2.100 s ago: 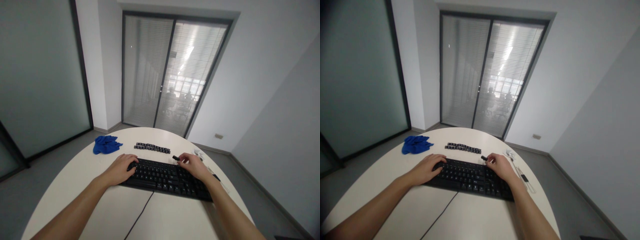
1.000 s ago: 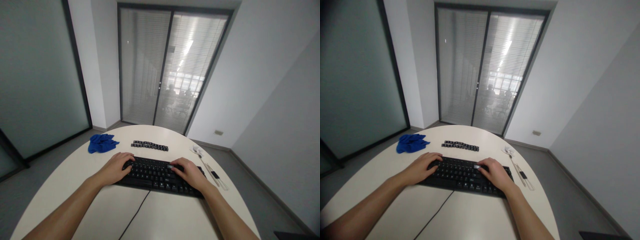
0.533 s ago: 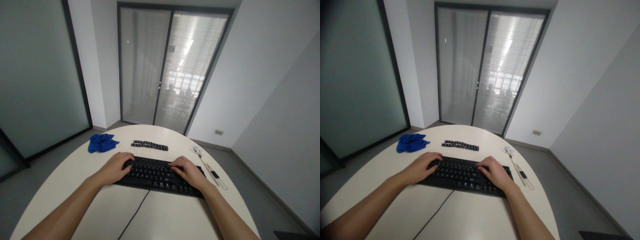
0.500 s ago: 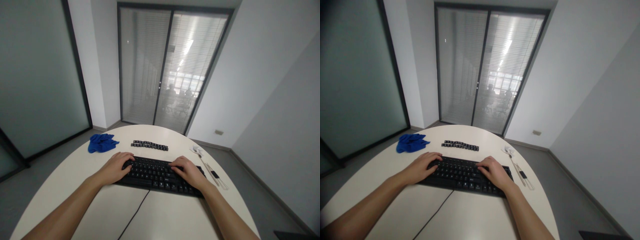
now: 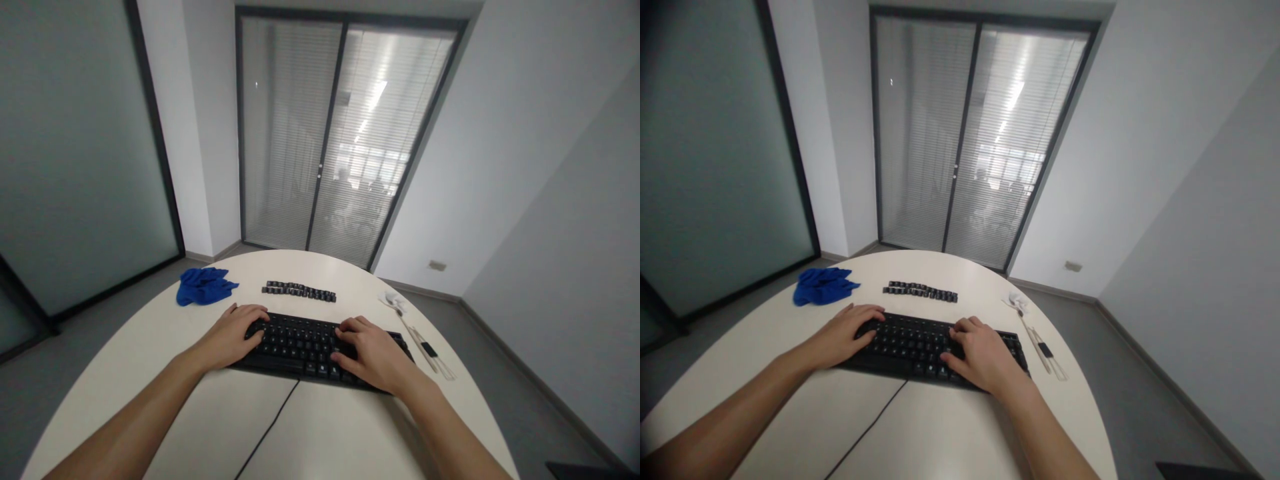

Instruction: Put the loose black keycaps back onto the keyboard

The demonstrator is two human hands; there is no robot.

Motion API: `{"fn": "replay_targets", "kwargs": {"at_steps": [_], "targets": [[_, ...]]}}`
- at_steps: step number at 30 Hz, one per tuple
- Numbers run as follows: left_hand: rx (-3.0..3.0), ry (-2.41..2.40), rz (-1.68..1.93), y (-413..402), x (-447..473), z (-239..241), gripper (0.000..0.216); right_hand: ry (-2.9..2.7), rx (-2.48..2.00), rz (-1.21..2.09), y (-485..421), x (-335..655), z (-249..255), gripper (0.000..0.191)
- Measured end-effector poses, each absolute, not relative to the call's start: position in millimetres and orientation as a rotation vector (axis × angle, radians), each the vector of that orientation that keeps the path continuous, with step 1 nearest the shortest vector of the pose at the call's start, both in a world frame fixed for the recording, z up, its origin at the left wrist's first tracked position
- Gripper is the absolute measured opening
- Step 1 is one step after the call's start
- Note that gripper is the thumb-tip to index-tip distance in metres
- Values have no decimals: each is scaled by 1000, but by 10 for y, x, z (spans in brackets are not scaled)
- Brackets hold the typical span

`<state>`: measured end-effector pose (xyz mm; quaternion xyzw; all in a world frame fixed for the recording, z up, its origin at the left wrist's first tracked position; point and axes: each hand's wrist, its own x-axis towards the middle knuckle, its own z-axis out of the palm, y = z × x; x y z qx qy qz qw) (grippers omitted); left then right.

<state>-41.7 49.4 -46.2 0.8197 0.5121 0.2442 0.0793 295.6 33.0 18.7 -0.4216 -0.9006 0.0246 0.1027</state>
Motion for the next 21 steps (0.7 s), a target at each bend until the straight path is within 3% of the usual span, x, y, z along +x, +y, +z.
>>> {"fn": "replay_targets", "kwargs": {"at_steps": [7, 13, 21], "targets": [[2431, 1515, 749, 498, -422, -470, 27, -2664, -1306, 142, 298, 2943, 191, 50], [2370, 1491, 827, 496, -371, -467, 24, -2569, -1432, 39, 267, 2854, 125, 49], [2092, 1304, 1272, 544, -293, -490, 27, -2494, -1833, -203, 288, 2592, 214, 64]]}}
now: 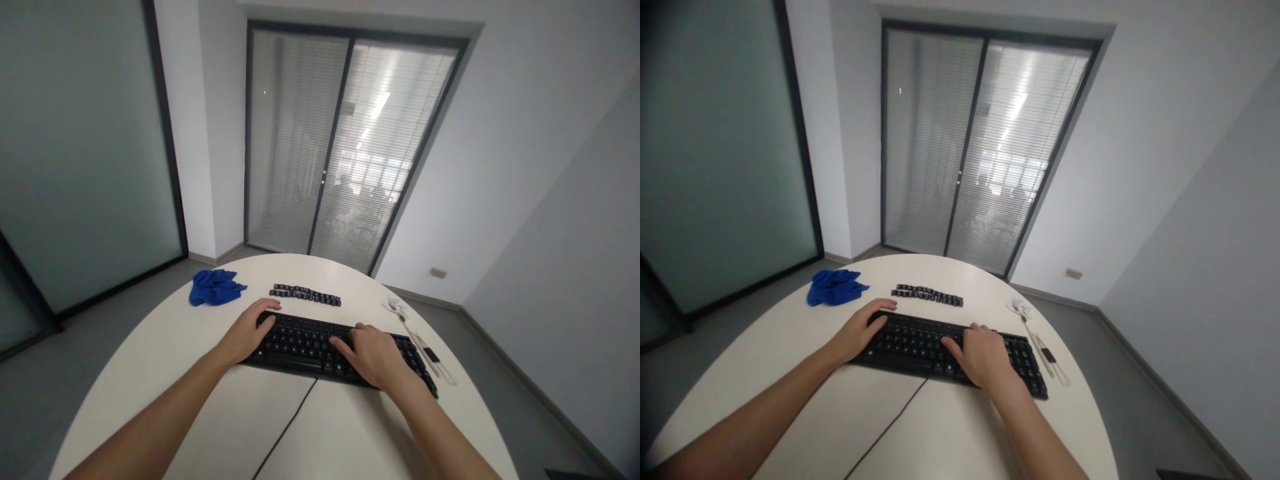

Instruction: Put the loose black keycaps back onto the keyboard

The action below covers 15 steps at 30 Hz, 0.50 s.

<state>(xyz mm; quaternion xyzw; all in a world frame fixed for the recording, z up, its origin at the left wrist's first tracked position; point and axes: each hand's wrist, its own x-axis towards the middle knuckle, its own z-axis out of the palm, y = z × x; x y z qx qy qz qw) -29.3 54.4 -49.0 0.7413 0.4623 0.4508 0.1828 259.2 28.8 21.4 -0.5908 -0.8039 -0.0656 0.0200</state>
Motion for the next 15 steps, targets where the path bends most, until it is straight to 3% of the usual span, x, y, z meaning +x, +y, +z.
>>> {"fn": "replay_targets", "kwargs": {"at_steps": [3, 8, 15], "targets": [[1963, 1314, 1354, 573, -321, -499, 31, -2454, -1938, -259, 437, 2504, 193, 65], [1888, 1337, 1348, 566, -300, -497, 30, -2288, -1872, -308, 681, 2518, -68, 35], [1777, 1310, 1353, 549, -115, -520, 30, -2173, -1851, -181, 844, 2830, -249, 35]]}}
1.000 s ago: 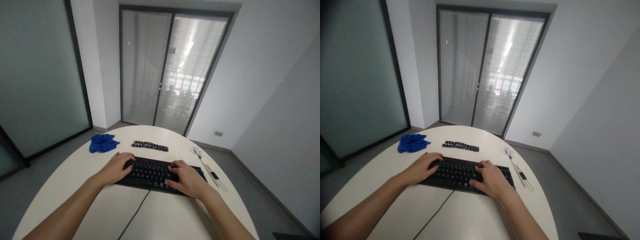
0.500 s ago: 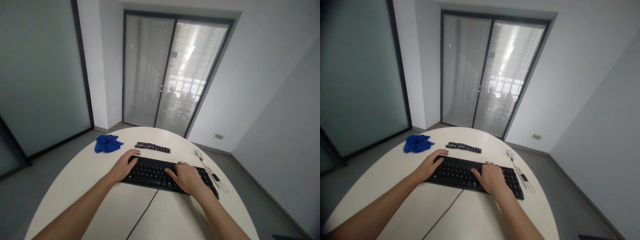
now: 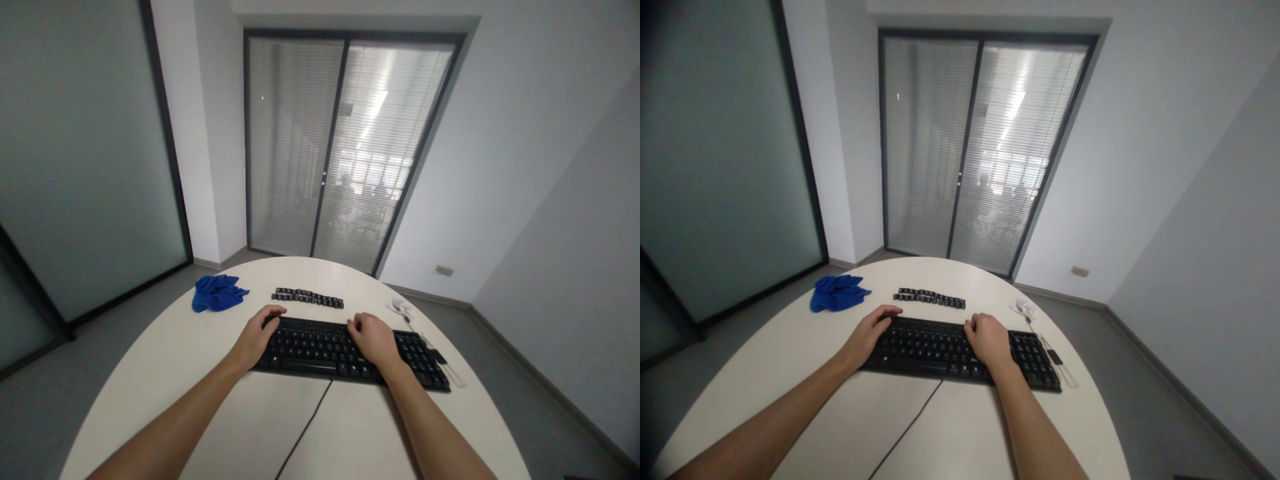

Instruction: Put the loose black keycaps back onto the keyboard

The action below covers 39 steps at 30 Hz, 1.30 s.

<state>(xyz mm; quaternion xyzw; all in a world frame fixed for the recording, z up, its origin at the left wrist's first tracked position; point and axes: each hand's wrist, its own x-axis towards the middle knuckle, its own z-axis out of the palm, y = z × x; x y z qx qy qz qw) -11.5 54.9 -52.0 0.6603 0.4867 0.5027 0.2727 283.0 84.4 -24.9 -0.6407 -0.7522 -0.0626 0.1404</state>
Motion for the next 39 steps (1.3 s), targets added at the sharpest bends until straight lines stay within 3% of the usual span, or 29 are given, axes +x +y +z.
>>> {"fn": "replay_targets", "kwargs": {"at_steps": [9, 18, 31, 39], "targets": [[1848, 1555, 1383, 656, -58, -606, 27, -2096, -1831, -132, 865, 2792, -226, 41], [1811, 1627, 1332, 907, 90, -603, 24, -2379, -1123, 168, 674, 2539, -309, 34], [1965, 1890, 1167, 1401, -496, -767, 41, -2356, -1097, 258, 731, 2556, -325, 34], [2138, 1918, 984, 1416, -449, -752, 29, -2358, -1093, 265, 732, 2549, -315, 32]]}}
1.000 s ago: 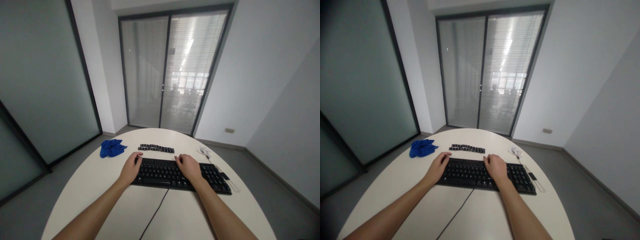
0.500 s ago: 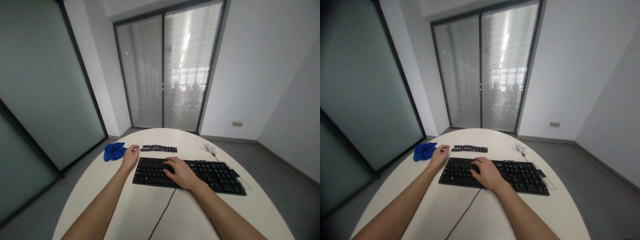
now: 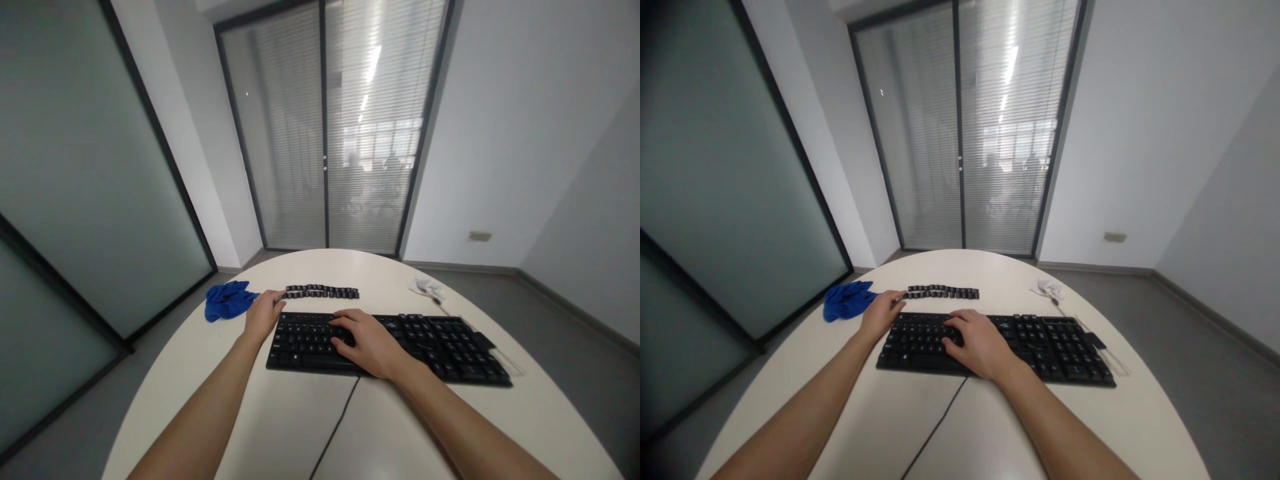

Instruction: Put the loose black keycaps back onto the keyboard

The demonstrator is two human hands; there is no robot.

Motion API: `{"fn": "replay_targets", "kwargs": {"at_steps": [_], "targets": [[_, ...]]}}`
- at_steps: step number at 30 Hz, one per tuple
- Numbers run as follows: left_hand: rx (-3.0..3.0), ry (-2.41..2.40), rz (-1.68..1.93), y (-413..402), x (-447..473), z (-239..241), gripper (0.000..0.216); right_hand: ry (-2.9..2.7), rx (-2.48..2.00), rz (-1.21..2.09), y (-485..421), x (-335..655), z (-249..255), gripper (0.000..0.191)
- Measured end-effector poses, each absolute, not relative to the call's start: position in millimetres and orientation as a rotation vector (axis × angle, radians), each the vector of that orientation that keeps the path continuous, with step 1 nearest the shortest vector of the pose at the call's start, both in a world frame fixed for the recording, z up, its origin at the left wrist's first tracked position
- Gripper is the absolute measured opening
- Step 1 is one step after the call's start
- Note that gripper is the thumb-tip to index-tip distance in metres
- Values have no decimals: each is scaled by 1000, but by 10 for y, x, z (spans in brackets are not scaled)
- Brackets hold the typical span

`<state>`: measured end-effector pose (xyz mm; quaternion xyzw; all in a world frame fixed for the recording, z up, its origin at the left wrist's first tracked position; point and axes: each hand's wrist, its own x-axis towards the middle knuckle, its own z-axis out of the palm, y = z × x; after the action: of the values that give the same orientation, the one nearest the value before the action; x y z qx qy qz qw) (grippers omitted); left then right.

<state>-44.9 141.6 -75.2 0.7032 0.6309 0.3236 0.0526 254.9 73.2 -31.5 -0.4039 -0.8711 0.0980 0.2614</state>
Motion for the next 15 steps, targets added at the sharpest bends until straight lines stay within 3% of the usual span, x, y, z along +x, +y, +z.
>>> {"fn": "replay_targets", "kwargs": {"at_steps": [9, 15], "targets": [[2022, 1925, 1067, 1375, -433, -734, 19, -2362, -1080, 257, 742, 2550, -330, 31], [1936, 1696, 1105, 1249, -452, -568, 29, -2363, -1057, 256, 749, 2549, -342, 30]]}}
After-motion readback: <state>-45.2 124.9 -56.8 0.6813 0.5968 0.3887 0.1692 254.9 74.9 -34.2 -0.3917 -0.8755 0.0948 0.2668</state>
